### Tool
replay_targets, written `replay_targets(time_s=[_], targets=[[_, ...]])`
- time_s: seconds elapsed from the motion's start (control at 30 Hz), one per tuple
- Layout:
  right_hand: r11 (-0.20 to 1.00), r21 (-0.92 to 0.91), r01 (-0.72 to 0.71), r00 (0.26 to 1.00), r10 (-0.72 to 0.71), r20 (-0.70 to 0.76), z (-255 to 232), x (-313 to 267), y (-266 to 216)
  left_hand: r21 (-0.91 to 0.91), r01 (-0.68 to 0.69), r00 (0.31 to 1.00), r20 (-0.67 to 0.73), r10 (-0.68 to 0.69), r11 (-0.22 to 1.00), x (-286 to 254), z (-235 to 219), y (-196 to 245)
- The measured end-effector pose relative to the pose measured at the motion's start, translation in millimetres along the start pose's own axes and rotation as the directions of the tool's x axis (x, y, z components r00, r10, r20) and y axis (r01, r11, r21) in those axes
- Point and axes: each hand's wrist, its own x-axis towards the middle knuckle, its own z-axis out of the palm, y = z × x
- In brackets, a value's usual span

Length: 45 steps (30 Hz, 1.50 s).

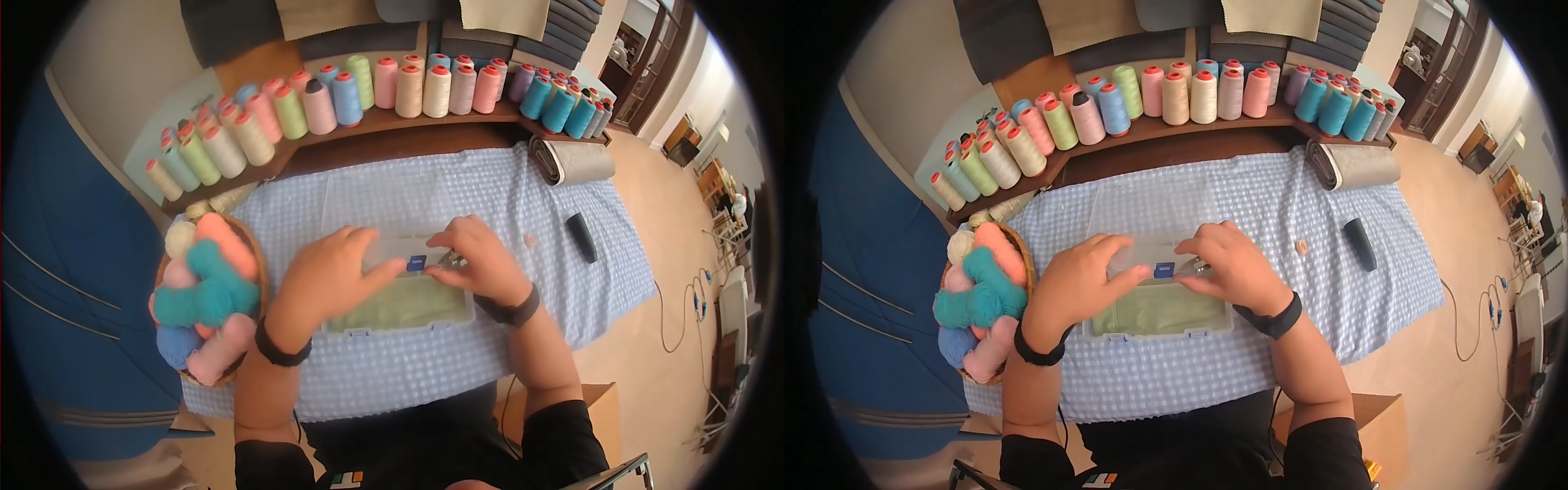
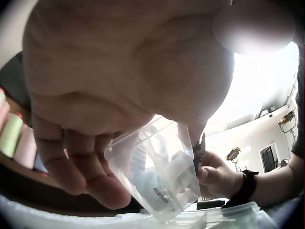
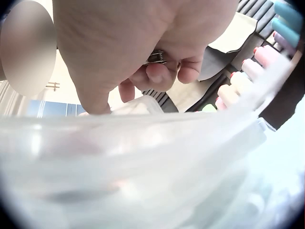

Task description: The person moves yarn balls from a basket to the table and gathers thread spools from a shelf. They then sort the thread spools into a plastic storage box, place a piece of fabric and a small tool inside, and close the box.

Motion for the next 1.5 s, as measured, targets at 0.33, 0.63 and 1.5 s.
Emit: replay_targets(time_s=[0.33, 0.63, 1.5], targets=[[0.989, -0.038, 0.145, 0.984, -0.148, -0.103, 14.0, -0.7, 1.5, 0.038, 0.034, 0.999, 0.003, -0.034, 0.999, 3.7, 2.6, 5.3], [0.949, -0.199, 0.243, 0.955, -0.27, -0.122, 15.9, 2.5, -1.1, 0.007, 0.042, 0.999, -0.018, -0.042, 0.999, 4.1, 4.2, 3.4], [0.983, -0.11, -0.148, 0.927, 0.099, -0.361, 5.3, -4.6, 17.4, -0.077, -0.163, 0.987, -0.028, 0.161, 0.984, 5.3, 6.6, 2.0]])
